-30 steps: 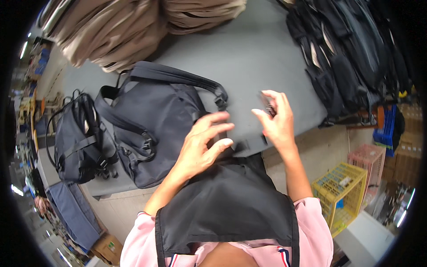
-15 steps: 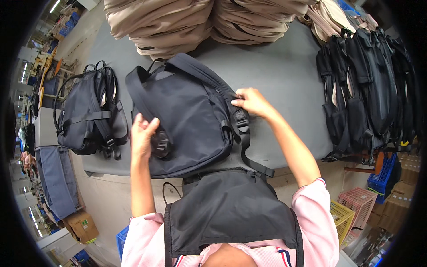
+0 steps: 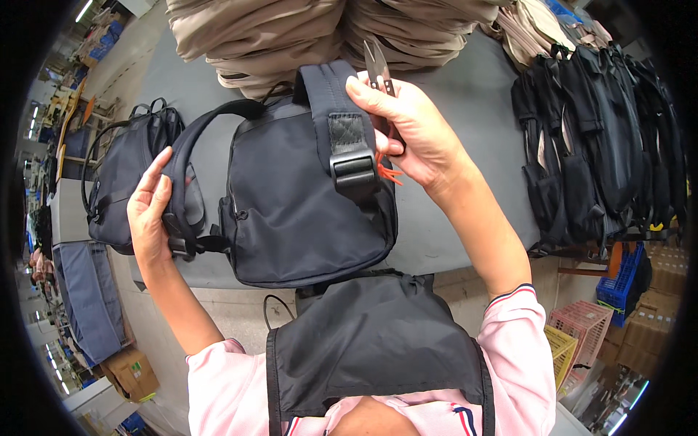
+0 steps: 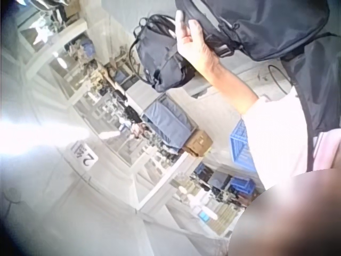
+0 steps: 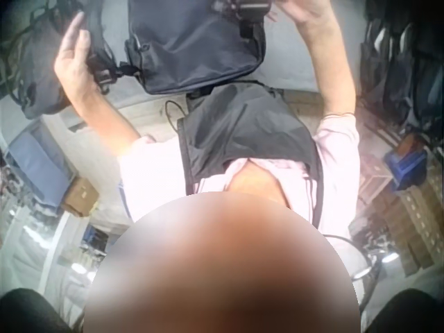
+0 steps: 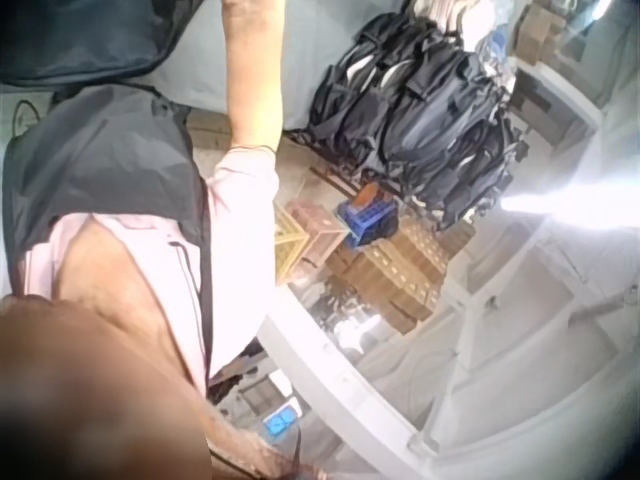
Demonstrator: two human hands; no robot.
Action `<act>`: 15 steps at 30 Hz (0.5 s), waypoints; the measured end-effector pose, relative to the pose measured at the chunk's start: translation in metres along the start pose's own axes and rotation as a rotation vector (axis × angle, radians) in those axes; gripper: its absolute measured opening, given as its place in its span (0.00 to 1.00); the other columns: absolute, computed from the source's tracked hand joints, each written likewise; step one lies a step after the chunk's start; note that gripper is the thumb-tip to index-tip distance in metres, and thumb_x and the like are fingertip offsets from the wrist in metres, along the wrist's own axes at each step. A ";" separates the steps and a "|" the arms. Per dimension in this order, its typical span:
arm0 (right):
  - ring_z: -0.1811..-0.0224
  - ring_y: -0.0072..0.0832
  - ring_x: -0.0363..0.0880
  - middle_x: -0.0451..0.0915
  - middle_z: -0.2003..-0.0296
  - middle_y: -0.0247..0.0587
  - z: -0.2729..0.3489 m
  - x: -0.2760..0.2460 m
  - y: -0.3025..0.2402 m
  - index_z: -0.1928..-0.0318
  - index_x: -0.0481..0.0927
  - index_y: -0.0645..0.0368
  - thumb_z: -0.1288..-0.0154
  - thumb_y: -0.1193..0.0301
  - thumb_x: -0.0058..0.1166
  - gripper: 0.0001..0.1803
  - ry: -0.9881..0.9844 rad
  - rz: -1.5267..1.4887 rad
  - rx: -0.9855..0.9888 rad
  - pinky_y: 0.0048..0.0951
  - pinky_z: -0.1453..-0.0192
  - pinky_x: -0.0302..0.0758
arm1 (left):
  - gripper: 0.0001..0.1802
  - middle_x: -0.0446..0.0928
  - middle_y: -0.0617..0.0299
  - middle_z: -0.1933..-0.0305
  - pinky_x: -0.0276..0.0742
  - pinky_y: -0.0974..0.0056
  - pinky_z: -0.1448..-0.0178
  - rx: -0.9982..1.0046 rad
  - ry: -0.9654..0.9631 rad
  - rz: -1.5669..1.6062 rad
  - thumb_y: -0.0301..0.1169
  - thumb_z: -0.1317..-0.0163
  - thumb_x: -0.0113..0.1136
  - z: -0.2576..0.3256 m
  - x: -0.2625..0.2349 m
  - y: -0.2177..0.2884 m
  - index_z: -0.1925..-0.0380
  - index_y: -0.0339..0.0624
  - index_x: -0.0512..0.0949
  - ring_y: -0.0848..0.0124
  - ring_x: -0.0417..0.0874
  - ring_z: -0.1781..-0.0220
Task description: Cutting threads and inspecting backpack straps in a factory setting.
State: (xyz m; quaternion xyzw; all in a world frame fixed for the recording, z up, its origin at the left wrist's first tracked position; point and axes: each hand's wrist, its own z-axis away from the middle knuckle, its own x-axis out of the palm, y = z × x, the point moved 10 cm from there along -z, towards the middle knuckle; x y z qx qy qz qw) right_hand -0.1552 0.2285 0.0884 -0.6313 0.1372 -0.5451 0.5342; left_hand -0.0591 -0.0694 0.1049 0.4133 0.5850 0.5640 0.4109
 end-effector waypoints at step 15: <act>0.64 0.32 0.83 0.83 0.66 0.47 -0.021 -0.086 0.051 0.52 0.77 0.64 0.41 0.51 0.55 0.29 0.261 1.283 0.099 0.31 0.55 0.76 | 0.49 0.53 0.46 0.30 0.52 0.53 0.29 -0.110 -0.160 -0.353 0.51 0.48 0.66 -0.044 0.013 -0.102 0.32 0.42 0.53 0.56 0.53 0.28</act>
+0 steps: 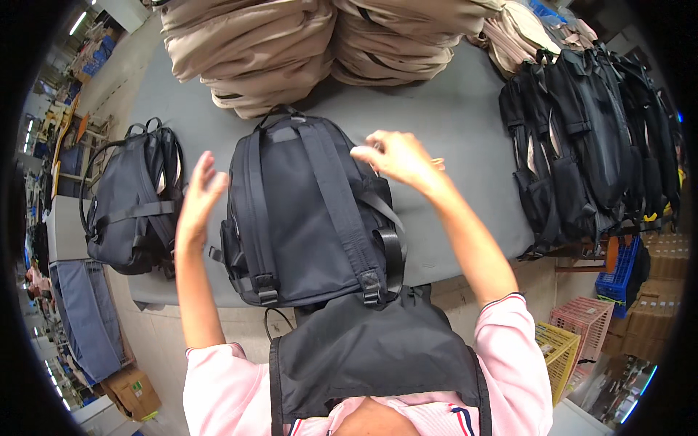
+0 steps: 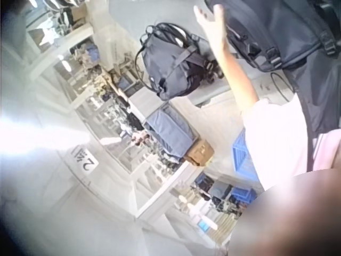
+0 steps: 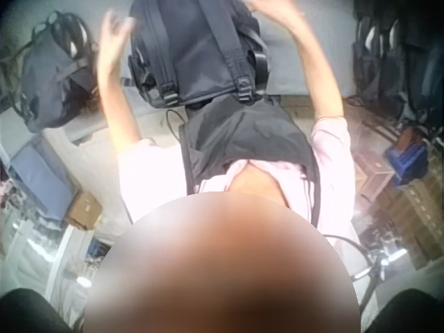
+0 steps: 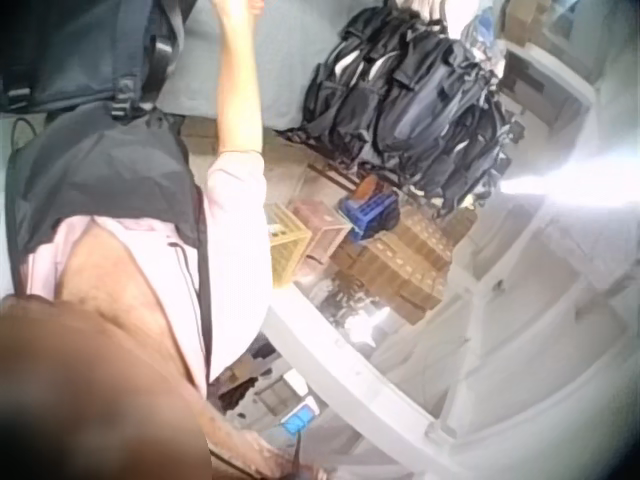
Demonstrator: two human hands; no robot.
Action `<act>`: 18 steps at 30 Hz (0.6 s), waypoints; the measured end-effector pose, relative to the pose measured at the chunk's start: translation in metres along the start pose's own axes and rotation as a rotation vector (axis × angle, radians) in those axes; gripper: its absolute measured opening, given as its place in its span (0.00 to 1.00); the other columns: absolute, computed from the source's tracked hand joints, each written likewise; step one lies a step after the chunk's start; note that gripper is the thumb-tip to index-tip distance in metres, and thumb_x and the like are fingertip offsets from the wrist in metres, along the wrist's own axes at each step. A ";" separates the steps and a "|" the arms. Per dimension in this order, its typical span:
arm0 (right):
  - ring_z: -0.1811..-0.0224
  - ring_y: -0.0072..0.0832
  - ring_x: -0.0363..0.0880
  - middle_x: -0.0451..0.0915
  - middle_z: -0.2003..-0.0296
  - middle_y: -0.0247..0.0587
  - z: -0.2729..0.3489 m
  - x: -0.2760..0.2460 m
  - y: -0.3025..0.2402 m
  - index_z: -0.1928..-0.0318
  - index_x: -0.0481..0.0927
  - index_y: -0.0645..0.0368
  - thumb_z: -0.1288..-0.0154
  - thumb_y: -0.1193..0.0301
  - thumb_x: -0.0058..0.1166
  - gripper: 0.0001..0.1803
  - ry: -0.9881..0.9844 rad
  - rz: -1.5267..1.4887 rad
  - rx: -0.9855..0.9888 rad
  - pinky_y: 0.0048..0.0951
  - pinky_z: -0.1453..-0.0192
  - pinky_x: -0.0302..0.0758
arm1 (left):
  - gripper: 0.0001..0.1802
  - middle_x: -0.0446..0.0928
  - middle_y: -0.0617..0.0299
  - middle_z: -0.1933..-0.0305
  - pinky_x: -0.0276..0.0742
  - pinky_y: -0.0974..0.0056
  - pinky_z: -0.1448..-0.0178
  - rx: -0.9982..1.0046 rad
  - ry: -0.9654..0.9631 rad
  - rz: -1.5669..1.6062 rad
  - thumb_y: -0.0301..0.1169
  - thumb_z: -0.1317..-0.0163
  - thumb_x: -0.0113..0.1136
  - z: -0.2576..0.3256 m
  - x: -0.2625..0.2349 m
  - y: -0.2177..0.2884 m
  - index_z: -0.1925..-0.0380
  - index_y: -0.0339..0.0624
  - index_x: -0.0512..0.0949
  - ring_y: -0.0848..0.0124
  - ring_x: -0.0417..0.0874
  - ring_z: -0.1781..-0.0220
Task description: Cutting threads and inspecting backpack straps in a factory setting.
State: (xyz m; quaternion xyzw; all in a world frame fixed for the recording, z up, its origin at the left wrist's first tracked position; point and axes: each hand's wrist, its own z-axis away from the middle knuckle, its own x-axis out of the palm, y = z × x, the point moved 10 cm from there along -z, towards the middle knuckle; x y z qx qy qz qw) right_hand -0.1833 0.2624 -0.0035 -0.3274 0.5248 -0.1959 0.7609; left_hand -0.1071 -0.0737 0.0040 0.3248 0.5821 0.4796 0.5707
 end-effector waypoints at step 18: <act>0.64 0.32 0.77 0.80 0.66 0.41 0.095 -0.100 -0.093 0.54 0.77 0.63 0.51 0.63 0.68 0.26 0.523 -0.522 -0.513 0.34 0.55 0.71 | 0.30 0.72 0.57 0.46 0.64 0.66 0.41 0.270 0.427 0.289 0.38 0.40 0.57 0.041 -0.044 0.036 0.42 0.30 0.65 0.70 0.71 0.46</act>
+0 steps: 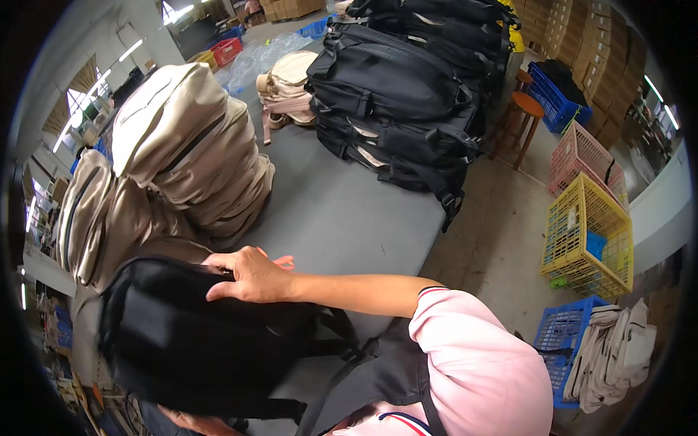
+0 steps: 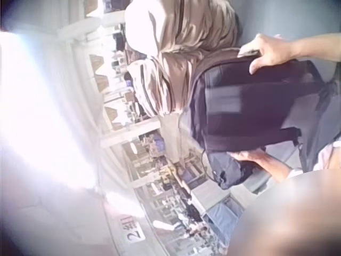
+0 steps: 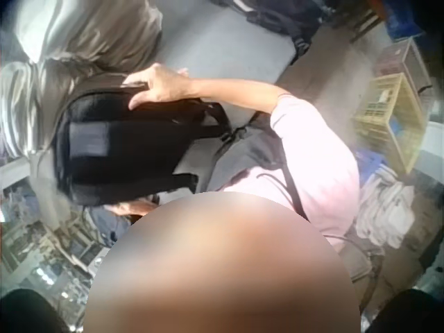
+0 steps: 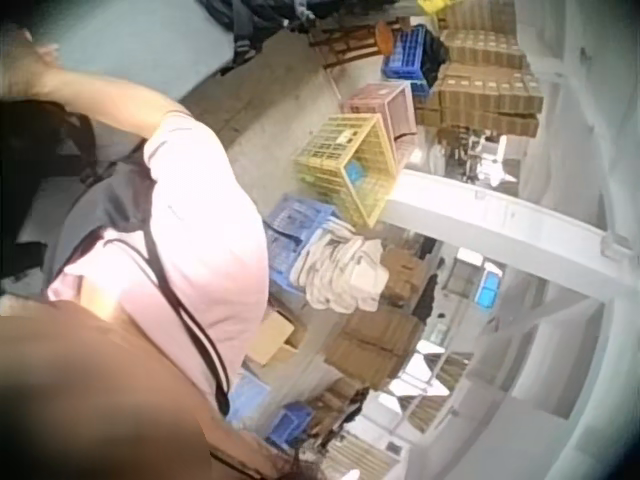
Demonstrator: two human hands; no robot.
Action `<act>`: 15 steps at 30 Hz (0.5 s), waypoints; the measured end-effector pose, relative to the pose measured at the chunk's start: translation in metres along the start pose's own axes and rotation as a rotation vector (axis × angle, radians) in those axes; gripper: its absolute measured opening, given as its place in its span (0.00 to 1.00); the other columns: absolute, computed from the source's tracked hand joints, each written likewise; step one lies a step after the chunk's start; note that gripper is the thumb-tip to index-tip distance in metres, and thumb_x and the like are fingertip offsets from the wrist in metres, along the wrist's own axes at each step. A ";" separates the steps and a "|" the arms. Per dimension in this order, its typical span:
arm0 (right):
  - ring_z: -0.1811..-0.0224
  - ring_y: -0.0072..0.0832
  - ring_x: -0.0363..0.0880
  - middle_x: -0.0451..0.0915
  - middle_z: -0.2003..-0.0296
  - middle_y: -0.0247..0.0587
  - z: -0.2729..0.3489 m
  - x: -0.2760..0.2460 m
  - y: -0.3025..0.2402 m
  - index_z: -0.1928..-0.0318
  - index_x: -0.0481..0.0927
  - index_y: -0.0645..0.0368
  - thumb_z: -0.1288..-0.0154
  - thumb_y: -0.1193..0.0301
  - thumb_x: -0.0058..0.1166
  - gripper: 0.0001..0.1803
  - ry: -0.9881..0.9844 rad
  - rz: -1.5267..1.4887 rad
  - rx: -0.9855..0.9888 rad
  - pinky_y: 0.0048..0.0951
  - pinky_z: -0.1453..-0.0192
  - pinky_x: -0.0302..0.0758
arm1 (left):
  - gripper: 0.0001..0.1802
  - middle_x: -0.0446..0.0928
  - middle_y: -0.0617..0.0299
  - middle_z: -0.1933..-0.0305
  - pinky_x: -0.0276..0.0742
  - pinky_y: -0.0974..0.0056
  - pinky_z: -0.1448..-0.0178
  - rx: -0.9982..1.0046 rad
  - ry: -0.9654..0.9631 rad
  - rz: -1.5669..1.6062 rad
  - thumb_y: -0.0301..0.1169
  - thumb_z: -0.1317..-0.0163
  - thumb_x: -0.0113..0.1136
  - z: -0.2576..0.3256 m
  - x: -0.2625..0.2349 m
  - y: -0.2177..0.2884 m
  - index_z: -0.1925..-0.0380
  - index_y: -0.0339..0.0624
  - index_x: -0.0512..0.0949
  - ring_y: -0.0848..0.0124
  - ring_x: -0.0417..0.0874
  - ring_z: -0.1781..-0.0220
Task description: Cutting threads and inspecting backpack straps in a factory setting.
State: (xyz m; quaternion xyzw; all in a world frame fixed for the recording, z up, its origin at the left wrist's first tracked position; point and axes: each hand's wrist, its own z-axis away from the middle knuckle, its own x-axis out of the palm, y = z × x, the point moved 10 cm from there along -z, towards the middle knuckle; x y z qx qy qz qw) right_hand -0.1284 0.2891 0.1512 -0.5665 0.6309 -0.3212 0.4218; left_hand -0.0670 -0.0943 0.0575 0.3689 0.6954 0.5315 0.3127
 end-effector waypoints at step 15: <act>0.70 0.18 0.76 0.79 0.65 0.37 0.019 -0.255 -0.099 0.50 0.75 0.64 0.35 0.70 0.54 0.15 0.372 0.103 0.056 0.23 0.59 0.74 | 0.25 0.68 0.50 0.41 0.70 0.63 0.40 0.002 -0.233 0.438 0.34 0.35 0.51 0.033 0.228 0.191 0.41 0.32 0.65 0.63 0.73 0.43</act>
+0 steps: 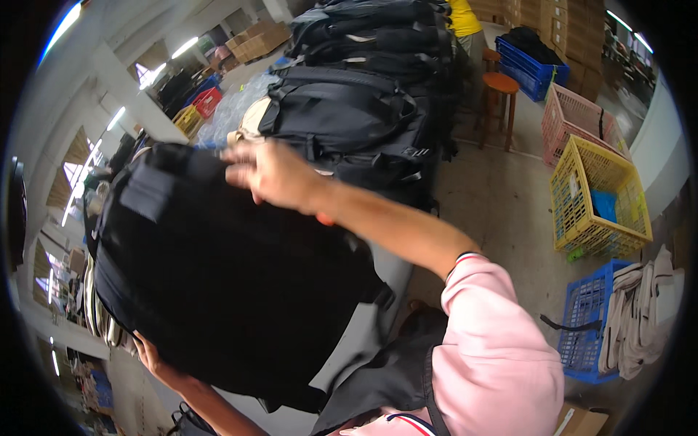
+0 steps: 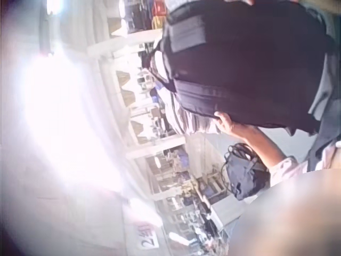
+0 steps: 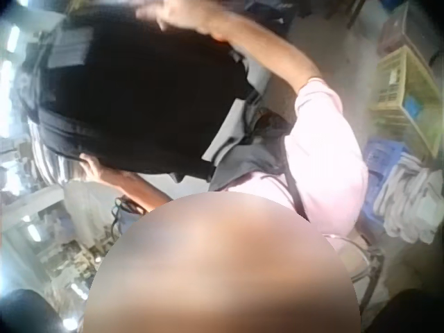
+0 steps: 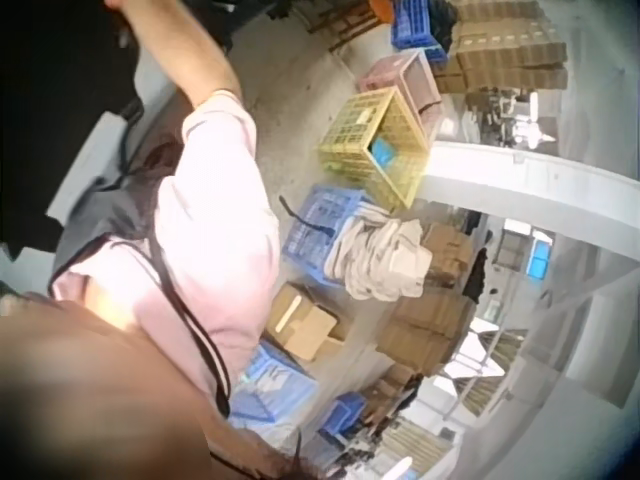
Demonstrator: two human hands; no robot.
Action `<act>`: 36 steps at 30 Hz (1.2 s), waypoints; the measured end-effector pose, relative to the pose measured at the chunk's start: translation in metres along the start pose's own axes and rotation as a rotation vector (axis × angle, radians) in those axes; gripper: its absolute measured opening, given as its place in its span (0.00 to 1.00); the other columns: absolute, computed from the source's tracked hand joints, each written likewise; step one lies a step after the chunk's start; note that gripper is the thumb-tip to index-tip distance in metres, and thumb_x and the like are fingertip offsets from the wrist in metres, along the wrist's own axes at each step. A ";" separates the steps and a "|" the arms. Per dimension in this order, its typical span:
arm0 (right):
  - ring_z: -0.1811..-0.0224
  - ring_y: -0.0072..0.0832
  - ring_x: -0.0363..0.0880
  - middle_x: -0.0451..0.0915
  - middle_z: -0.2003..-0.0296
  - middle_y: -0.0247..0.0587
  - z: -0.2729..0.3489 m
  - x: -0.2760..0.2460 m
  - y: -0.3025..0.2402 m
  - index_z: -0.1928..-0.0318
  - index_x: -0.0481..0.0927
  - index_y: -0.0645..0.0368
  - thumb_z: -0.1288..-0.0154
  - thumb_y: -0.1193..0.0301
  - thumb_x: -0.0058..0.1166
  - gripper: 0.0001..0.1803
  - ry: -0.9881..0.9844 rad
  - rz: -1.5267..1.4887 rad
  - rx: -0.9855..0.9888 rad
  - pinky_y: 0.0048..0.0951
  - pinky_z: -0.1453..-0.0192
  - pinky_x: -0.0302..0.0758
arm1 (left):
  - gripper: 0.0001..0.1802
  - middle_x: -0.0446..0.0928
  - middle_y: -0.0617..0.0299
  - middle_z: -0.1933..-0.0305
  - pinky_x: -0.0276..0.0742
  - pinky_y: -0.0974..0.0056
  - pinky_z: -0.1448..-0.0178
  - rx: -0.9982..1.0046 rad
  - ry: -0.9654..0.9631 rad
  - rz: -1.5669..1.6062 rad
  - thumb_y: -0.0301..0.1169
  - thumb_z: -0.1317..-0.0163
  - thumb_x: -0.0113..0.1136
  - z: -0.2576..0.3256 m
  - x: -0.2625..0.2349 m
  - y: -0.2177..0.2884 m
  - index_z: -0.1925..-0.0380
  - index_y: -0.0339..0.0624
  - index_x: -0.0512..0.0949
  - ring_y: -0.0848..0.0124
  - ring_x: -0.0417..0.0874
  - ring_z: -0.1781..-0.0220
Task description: Cutting threads and inspecting backpack straps in a factory setting.
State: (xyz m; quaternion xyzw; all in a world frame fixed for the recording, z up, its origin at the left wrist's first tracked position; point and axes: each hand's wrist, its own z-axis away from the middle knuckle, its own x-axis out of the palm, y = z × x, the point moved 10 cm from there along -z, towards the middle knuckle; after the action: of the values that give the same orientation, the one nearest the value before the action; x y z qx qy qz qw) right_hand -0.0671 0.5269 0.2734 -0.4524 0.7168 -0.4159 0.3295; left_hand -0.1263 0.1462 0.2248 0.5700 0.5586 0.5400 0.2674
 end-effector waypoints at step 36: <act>0.28 0.40 0.50 0.66 0.37 0.37 0.053 -0.355 0.185 0.46 0.75 0.58 0.32 0.70 0.45 0.16 0.761 0.645 -0.181 0.36 0.28 0.46 | 0.12 0.71 0.66 0.70 0.77 0.58 0.56 -0.818 -0.785 0.137 0.39 0.40 0.62 0.074 0.407 -0.319 0.61 0.48 0.74 0.68 0.74 0.66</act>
State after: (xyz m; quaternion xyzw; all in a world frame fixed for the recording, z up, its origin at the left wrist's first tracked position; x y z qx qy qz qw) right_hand 0.0416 0.8839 0.1191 -0.0509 0.9225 -0.3647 0.1161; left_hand -0.2545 0.6195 0.0439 0.6129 0.1248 0.4761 0.6182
